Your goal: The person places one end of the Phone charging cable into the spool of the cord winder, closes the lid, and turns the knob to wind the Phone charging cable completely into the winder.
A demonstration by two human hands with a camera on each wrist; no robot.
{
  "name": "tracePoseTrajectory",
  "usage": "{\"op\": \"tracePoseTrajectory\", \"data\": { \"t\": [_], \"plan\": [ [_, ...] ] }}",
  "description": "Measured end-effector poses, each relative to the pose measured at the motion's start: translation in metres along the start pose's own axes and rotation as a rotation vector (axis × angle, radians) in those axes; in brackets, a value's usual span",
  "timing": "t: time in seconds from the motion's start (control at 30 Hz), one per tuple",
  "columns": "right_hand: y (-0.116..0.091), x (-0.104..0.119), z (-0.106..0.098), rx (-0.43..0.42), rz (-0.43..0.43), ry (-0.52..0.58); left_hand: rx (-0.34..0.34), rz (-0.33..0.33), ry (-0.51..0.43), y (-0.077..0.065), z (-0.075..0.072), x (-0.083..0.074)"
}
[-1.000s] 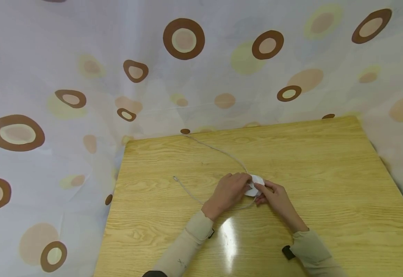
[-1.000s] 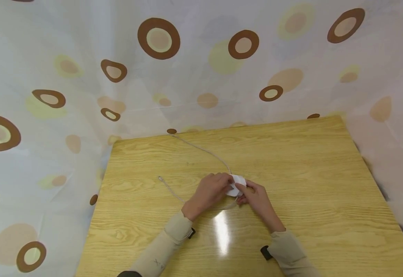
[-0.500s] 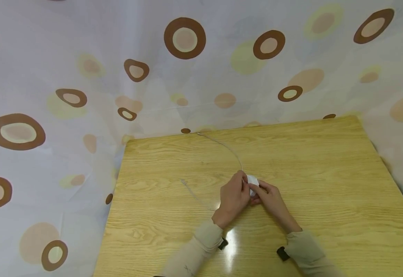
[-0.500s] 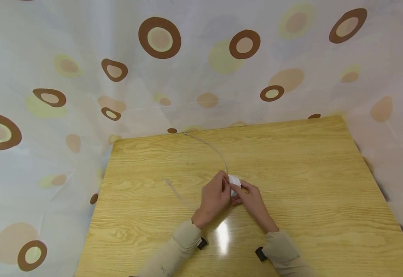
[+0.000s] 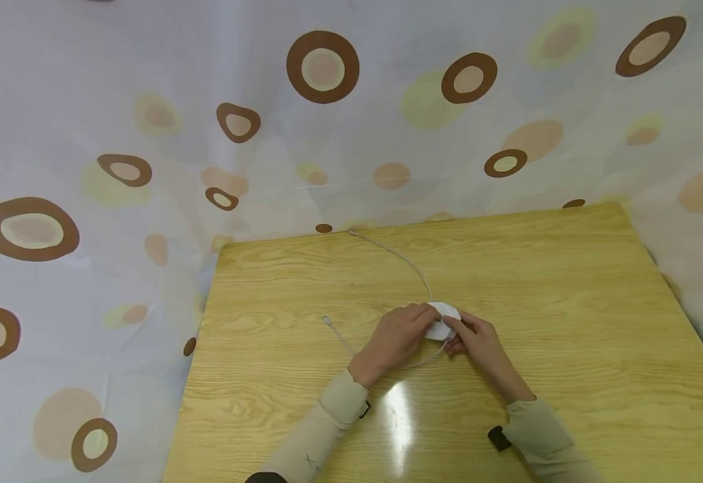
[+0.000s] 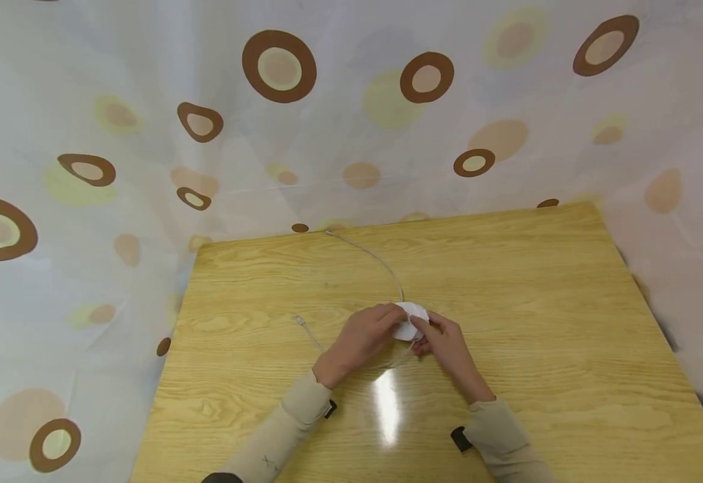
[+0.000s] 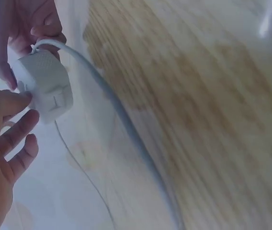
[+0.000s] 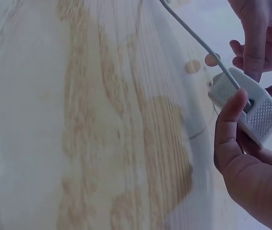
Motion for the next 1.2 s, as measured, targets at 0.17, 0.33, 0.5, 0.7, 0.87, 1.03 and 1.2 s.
{"op": "tracePoseTrajectory", "data": {
  "t": [0.17, 0.33, 0.5, 0.7, 0.87, 1.03, 1.2],
  "plan": [
    [-0.001, 0.0, 0.0, 0.025, -0.007, 0.012, 0.067, 0.051, 0.095, 0.0, -0.003, -0.001],
    [0.0, 0.001, -0.001, 0.025, -0.006, -0.002, 0.041, 0.07, 0.177, 0.004, -0.006, -0.001],
    [0.0, 0.0, 0.0, 0.018, -0.003, -0.016, -0.019, 0.048, 0.22, 0.006, -0.005, -0.001],
    [0.0, 0.0, 0.006, -0.018, 0.015, 0.004, -0.076, -0.092, 0.144, 0.004, 0.004, -0.007],
    [0.001, -0.002, 0.013, -0.023, 0.013, -0.017, -0.063, -0.262, 0.012, 0.0, 0.009, -0.013],
    [0.003, -0.004, 0.019, -0.013, 0.005, -0.041, -0.003, -0.491, -0.196, -0.001, 0.007, -0.017],
    [0.001, -0.002, 0.024, -0.023, 0.011, -0.068, 0.095, -0.743, -0.367, 0.001, 0.001, -0.024]
  ]
}}
Point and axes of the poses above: each hand's wrist, its own y-axis towards the middle knuckle, its own z-axis out of the palm, x = y × z, the point moved 1 cm from there along y, towards the middle knuckle, and after that the axes turned 15 degrees about -z, right-handed, at the moved point
